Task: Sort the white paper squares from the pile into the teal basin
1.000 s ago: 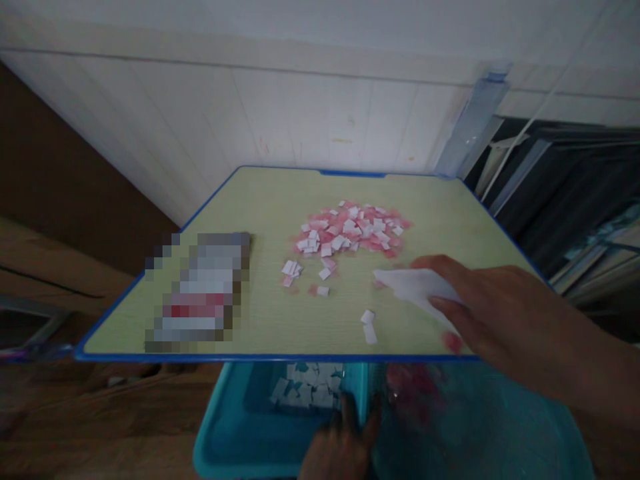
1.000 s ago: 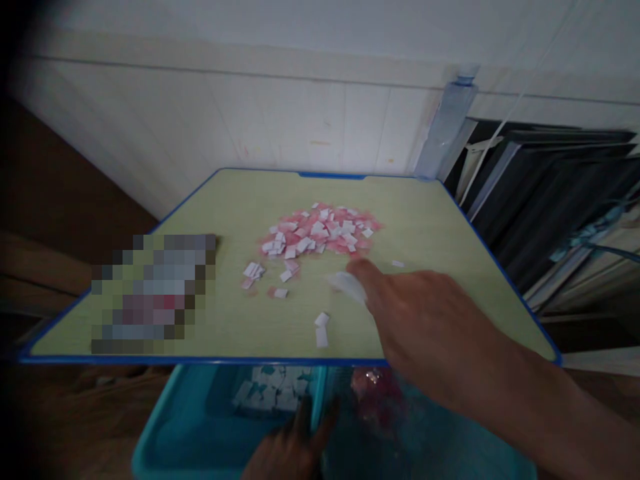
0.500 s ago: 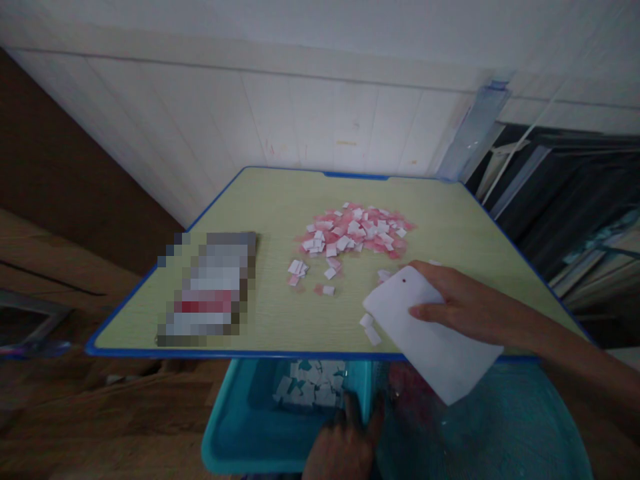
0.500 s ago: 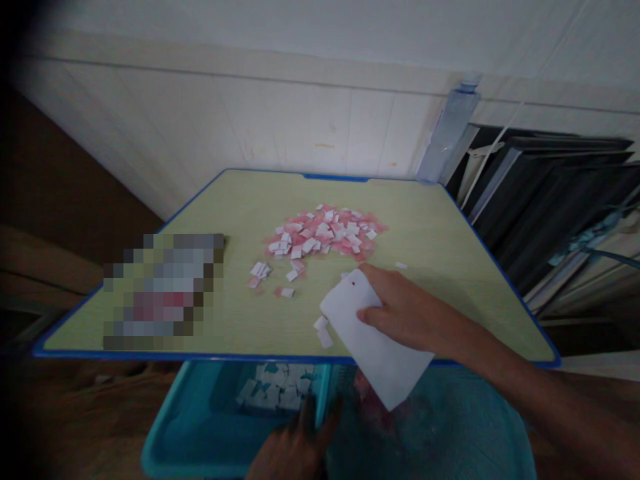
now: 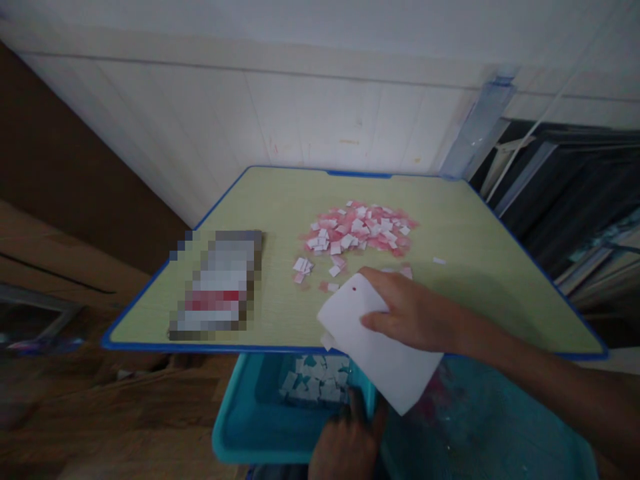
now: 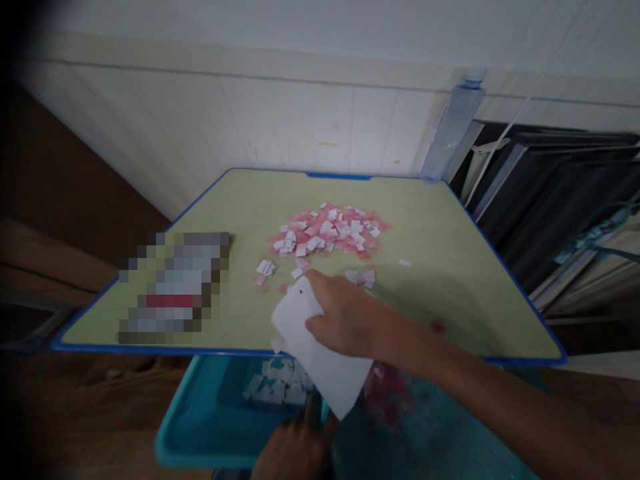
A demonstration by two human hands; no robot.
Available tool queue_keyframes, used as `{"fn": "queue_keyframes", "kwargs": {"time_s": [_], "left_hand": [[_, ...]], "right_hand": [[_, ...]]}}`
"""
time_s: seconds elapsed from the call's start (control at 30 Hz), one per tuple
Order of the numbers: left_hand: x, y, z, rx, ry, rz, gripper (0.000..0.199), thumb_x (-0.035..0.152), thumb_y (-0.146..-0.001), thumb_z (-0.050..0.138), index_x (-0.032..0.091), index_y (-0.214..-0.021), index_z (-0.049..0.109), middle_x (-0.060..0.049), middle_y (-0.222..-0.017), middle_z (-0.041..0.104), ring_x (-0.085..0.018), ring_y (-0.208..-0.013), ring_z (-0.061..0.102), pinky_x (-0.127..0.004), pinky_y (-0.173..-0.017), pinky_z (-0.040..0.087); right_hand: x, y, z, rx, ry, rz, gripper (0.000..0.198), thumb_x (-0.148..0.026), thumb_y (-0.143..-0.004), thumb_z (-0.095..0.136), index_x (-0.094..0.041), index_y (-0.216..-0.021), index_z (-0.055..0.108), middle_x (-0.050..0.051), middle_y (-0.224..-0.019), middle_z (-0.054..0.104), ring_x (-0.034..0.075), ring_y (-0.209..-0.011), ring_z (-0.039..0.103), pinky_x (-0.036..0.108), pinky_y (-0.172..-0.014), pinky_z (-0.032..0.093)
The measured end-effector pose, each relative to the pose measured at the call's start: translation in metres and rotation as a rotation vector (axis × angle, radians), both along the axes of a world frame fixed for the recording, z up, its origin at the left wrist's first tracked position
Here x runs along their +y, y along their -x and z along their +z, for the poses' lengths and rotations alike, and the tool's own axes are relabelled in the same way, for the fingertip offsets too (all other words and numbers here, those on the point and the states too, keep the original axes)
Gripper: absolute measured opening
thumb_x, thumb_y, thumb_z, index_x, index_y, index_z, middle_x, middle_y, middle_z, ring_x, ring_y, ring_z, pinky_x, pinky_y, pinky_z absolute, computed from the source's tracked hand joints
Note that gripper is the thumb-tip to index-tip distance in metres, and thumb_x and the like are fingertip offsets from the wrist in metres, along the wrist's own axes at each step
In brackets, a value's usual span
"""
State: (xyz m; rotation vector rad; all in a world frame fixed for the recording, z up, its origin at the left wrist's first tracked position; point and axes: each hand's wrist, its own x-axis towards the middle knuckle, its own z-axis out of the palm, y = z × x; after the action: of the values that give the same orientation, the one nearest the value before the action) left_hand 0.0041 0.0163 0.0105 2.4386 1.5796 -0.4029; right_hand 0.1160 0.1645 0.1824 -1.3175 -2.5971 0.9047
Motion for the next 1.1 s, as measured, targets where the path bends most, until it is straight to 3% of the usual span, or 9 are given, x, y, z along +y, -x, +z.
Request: {"fn": "queue_keyframes", "kwargs": {"time_s": [0.2,0.4,0.6,0.77,0.87,1.0,1.1], "left_hand": [[-0.001,0.001,-0.004,-0.002,-0.035,-0.002,0.066,0.012,-0.087,0.042,0.039,-0.144,0.025,-0.023,-0.122,0.061,-0.021,-0.068,0.068,-0.031,-0.060,0.056],[-0.003,0.001,-0.008,-0.020,-0.066,-0.004,0.061,0.016,-0.087,0.044,0.039,-0.142,0.031,-0.023,-0.120,0.062,-0.022,-0.068,0.068,-0.030,-0.058,0.056],[-0.003,0.000,-0.004,0.007,-0.101,0.002,0.063,0.015,-0.087,0.044,0.039,-0.143,0.030,-0.023,-0.119,0.063,-0.021,-0.066,0.068,-0.029,-0.057,0.055],[-0.001,0.000,-0.002,0.018,-0.054,0.000,0.063,0.014,-0.087,0.044,0.039,-0.143,0.030,-0.023,-0.119,0.062,-0.021,-0.066,0.068,-0.030,-0.058,0.055],[0.000,0.001,0.000,-0.012,-0.033,0.014,0.062,0.013,-0.088,0.041,0.039,-0.143,0.030,-0.022,-0.119,0.062,-0.021,-0.069,0.069,-0.030,-0.059,0.055],[0.002,0.006,0.005,-0.084,-0.035,-0.016,0.061,0.011,-0.088,0.039,0.035,-0.144,0.031,-0.024,-0.122,0.060,-0.024,-0.082,0.069,-0.030,-0.061,0.055],[0.004,0.009,0.008,-0.060,-0.025,-0.023,0.061,0.009,-0.086,0.040,0.033,-0.142,0.035,-0.024,-0.123,0.060,-0.023,-0.078,0.069,-0.031,-0.061,0.055]], "right_hand": [[0.010,-0.010,0.016,0.033,-0.061,0.060,0.024,-0.016,-0.079,0.052,-0.015,-0.103,0.054,0.012,-0.098,0.066,0.023,-0.089,0.061,0.036,-0.076,0.046],[0.024,-0.007,0.011,-0.081,-0.065,0.204,0.036,-0.017,-0.077,0.054,-0.013,-0.113,0.055,0.015,-0.111,0.065,0.026,-0.098,0.060,0.036,-0.077,0.046],[0.025,0.017,0.003,-0.103,-0.116,0.361,0.036,-0.015,-0.075,0.054,-0.011,-0.110,0.056,0.014,-0.097,0.068,0.024,-0.086,0.062,0.034,-0.069,0.045],[0.010,0.019,0.014,-0.072,-0.180,0.385,0.041,-0.017,-0.079,0.054,-0.010,-0.120,0.054,0.014,-0.098,0.069,0.023,-0.084,0.063,0.032,-0.067,0.046],[-0.002,-0.004,0.030,-0.046,-0.270,0.312,0.051,-0.021,-0.084,0.055,-0.014,-0.134,0.047,0.014,-0.107,0.068,0.023,-0.093,0.064,0.033,-0.075,0.047],[0.002,-0.059,0.051,-0.073,-0.393,0.147,0.038,-0.027,-0.094,0.043,-0.022,-0.131,0.051,0.008,-0.112,0.067,0.021,-0.098,0.062,0.032,-0.080,0.046],[0.021,-0.103,0.059,-0.154,-0.232,0.163,0.028,-0.024,-0.096,0.037,-0.021,-0.105,0.064,0.003,-0.090,0.069,0.016,-0.082,0.063,0.029,-0.074,0.045]]}}
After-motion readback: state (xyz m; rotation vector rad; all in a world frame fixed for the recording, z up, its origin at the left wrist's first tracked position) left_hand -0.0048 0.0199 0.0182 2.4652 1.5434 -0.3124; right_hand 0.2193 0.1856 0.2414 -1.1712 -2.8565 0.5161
